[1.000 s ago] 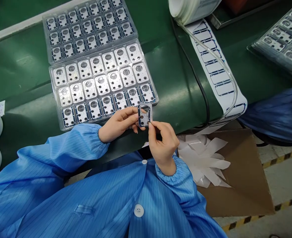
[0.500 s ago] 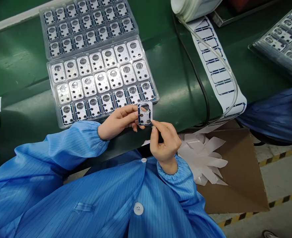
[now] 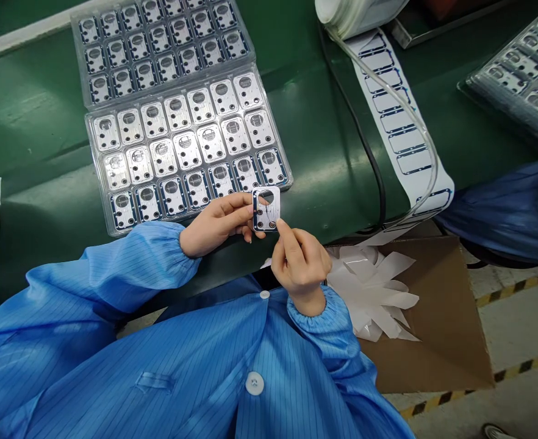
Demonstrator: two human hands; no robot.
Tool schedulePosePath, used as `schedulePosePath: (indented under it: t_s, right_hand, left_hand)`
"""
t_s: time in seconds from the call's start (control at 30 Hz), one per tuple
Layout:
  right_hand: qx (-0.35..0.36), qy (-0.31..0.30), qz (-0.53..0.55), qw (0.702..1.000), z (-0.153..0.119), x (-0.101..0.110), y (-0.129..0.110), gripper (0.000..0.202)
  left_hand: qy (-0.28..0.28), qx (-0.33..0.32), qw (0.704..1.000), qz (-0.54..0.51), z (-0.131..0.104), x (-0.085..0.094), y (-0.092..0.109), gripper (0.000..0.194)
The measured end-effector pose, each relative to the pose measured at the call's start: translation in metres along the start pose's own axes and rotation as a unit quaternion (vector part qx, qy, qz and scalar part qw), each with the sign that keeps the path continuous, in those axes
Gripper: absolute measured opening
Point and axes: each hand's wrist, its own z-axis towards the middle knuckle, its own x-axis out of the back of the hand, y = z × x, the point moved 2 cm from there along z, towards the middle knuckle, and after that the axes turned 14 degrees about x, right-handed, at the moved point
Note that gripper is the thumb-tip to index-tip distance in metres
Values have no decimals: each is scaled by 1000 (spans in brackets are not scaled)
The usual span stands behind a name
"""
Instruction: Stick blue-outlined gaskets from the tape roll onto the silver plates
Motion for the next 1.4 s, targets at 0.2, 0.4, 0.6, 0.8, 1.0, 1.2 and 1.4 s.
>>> schedulePosePath:
  t_s: [0.2,0.4,0.6,0.8,1.0,1.2,1.4]
  right_hand:
    - [9,-1,-30,1000,1,-3,-2,51]
    - [-36,-8,-10,999,-3,-6,2,43]
    - [-135,4,105,985,7,0,7,22]
    - [-259,-30,249,933,13,0,11,20]
    - [-336,-46,350,873,14,-3,13,21]
    - [-367,-47,368,853,18,-6,14,24]
    - [-374,-48,369,850,17,-7,15,27]
  left_hand:
    - [2,-16,1000,-2,0,0,0,49]
    - [3,-24,1000,11,1,-1,-1,49]
    - [8,-30,999,34,1,-1,-3,50]
    - [15,-27,998,51,0,-2,-3,54]
    - [18,-25,997,65,-2,-2,-2,52]
    - [20,-42,996,82,-3,-5,-2,46]
    - [29,-47,993,100,-4,-5,-3,46]
